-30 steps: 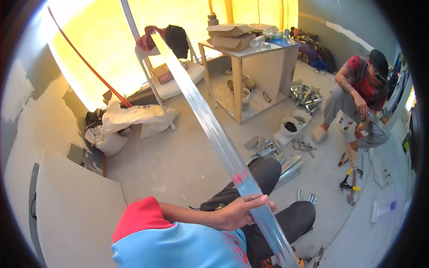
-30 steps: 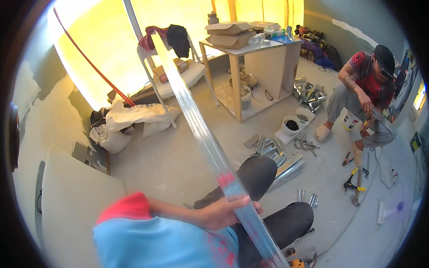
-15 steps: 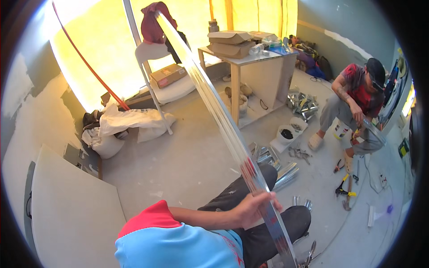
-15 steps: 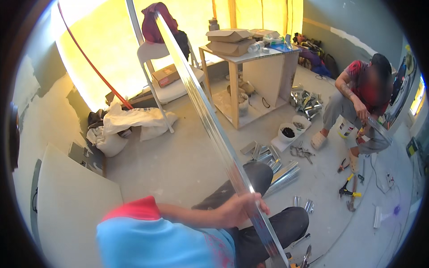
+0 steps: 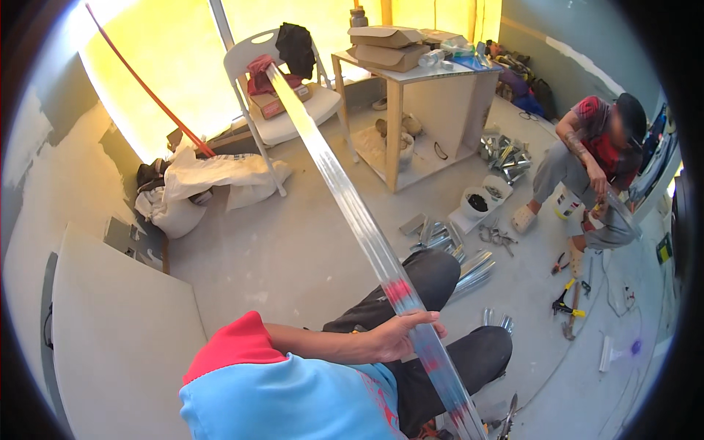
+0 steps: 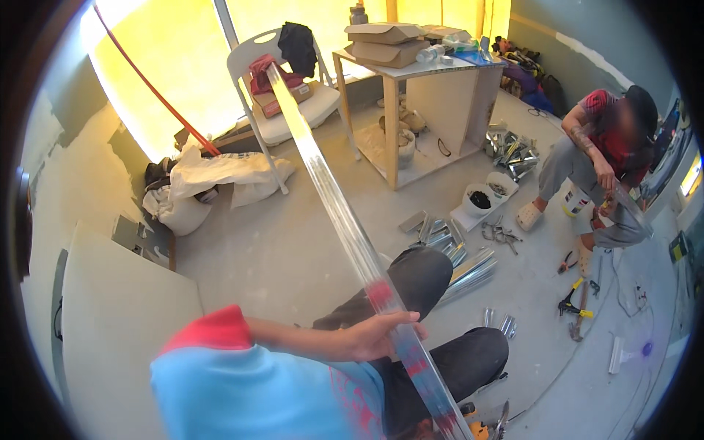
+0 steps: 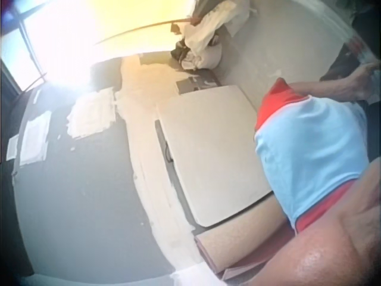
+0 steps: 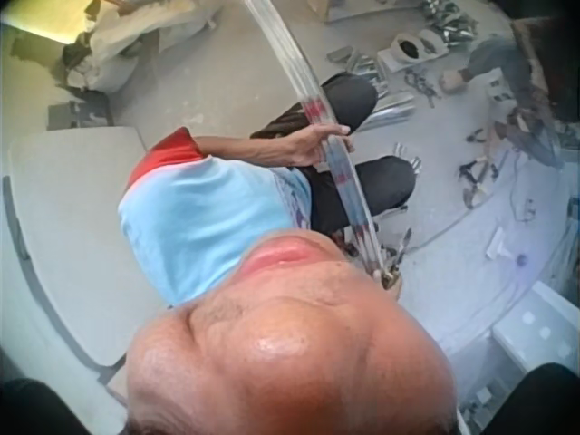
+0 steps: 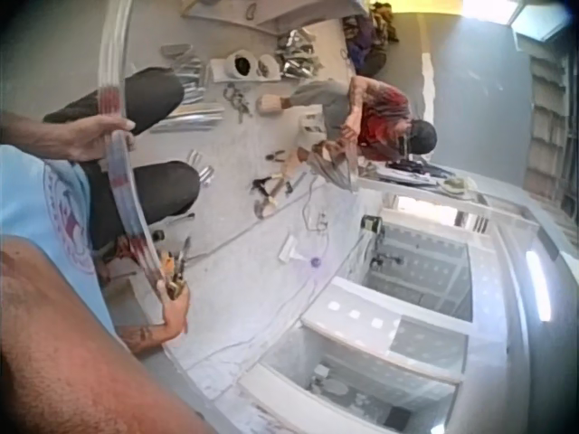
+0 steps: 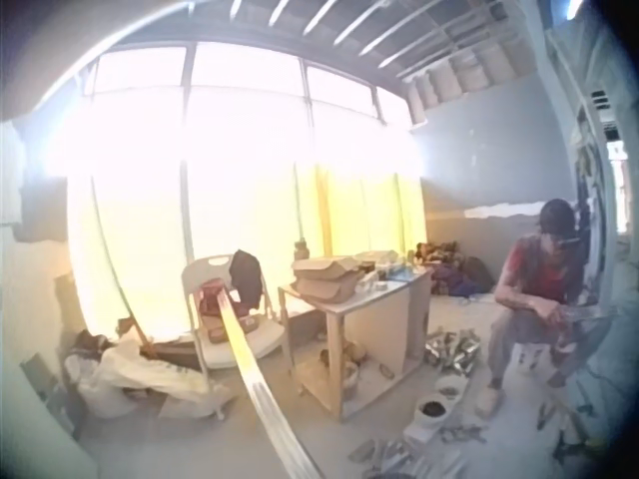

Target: The person is measuring a metal stud with a tape measure and pencil, then cutting it with metal snips.

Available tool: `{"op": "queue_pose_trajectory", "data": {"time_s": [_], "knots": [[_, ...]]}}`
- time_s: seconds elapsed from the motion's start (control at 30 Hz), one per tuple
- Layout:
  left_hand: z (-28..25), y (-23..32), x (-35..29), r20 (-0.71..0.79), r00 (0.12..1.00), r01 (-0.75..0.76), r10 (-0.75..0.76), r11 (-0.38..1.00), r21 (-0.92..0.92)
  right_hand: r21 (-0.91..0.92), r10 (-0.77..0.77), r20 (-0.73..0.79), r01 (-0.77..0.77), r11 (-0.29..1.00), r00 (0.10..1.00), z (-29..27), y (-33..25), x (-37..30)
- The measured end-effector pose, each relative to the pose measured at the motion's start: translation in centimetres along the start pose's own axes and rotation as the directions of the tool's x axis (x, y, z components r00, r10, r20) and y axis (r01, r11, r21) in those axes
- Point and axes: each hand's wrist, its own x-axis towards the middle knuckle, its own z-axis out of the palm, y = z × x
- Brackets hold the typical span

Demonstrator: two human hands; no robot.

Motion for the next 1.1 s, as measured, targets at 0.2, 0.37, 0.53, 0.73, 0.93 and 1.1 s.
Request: {"op": "queue_pose_trajectory", "data": {"time_s": [0.2, 0.37, 0.53, 0.73, 0.93, 1.1], "knots": [[-4.1, -1.8, 2.3, -0.059, 0.997, 0.046, -0.046, 0.999, -0.007, 0.217, -0.014, 0.438, -0.09, 0.972, 0.899, 1.2, -5.5, -1.2], [-0.1, 1.0, -1.9, -0.081, 0.987, -0.13, 0.136, 0.989, 0.075, 0.289, -0.018, 0.265, -0.061, 0.955, 0.964, 3.5, -8.2, -3.5], [3.2, 7.2, -2.7, 0.107, 0.888, -0.461, 0.448, 0.862, 0.213, 0.376, -0.123, -0.006, 0.117, 0.919, 0.992, 9.0, -9.7, 0.4], [2.4, 20.8, 0.3, 0.164, 0.664, -0.747, 0.73, 0.636, 0.193, 0.229, -0.286, -0.11, 0.304, 0.925, 0.952, 13.1, -22.4, 3.5], [-0.4, 22.9, 2.3, 0.016, 0.642, -0.765, 0.767, 0.638, 0.093, -0.09, -0.522, -0.184, 0.515, 0.853, 0.833, 14.0, -25.6, 3.4], [-3.4, 20.0, 3.7, -0.104, 0.677, -0.726, 0.728, 0.685, 0.063, -0.08, -0.46, -0.191, 0.453, 0.888, 0.867, 13.4, -23.1, 2.7]]}}
